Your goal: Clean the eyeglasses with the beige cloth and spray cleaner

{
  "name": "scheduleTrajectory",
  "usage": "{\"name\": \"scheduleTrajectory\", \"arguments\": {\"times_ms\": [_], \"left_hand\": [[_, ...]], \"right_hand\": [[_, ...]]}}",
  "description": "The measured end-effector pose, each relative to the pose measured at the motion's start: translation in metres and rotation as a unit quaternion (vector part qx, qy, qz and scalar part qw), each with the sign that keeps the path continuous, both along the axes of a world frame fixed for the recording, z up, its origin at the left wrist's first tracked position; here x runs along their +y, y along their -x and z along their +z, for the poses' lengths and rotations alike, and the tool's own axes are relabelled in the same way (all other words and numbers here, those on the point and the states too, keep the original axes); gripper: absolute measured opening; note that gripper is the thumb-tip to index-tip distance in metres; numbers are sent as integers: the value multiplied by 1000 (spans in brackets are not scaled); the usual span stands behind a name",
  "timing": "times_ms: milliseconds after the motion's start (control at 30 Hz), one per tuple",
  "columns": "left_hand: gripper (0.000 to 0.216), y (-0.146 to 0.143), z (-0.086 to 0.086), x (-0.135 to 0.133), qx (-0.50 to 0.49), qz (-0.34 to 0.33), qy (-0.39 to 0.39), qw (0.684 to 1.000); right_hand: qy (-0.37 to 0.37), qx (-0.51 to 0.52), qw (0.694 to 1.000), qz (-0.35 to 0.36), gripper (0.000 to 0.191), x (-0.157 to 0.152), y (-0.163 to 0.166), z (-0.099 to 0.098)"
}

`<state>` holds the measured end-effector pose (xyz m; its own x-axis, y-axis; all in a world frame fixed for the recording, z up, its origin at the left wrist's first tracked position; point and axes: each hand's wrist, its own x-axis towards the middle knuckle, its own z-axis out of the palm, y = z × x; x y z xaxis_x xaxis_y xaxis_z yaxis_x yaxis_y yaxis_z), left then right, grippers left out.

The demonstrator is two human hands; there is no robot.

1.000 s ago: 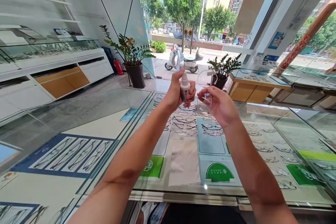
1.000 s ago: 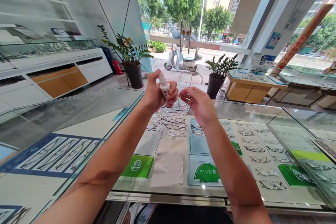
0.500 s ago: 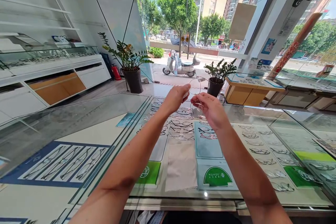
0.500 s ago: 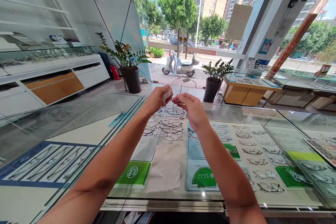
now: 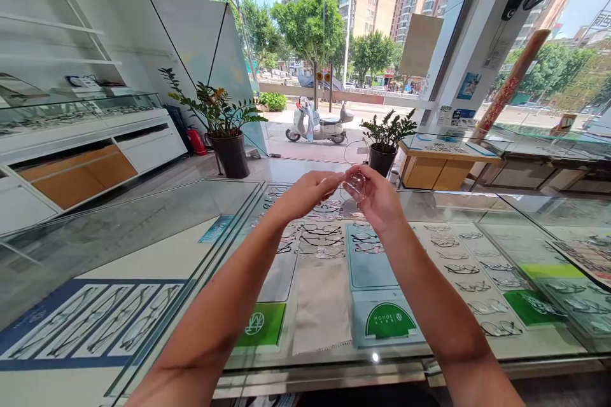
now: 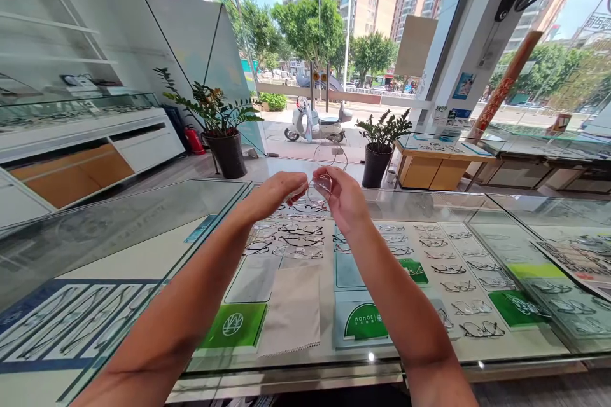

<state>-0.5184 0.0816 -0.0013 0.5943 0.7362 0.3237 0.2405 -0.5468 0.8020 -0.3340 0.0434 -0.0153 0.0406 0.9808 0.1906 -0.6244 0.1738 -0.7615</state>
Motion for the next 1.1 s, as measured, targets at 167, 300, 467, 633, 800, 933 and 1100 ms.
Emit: {"name": "scheduleTrajectory", "arguments": {"times_ms": [167, 300, 467, 633, 800, 933, 1100], "left_hand": [[29, 45, -8, 24, -76, 200, -23, 977], [11, 118, -40, 48, -16, 406, -38, 913], [29, 205, -85, 28, 54, 529, 2, 847], [31, 231, -110, 2, 86, 567, 34, 819], [21, 223, -118, -9, 102, 574, 52, 811], [59, 211, -98, -18, 96, 600, 46, 793], [75, 123, -87, -113, -36, 658, -151, 737]], "right_hand": [[10, 27, 999, 15, 9, -9, -14, 8], [-7, 44, 999, 0, 6, -16, -37, 12], [-6, 35, 999, -30, 7, -26, -66, -4], [19, 56, 997, -41, 10, -41, -81, -21], [17, 66, 997, -45, 7, -58, -87, -15], [18, 67, 996, -49, 7, -73, -91, -8], [9, 73, 996, -54, 9, -87, -88, -6]]}}
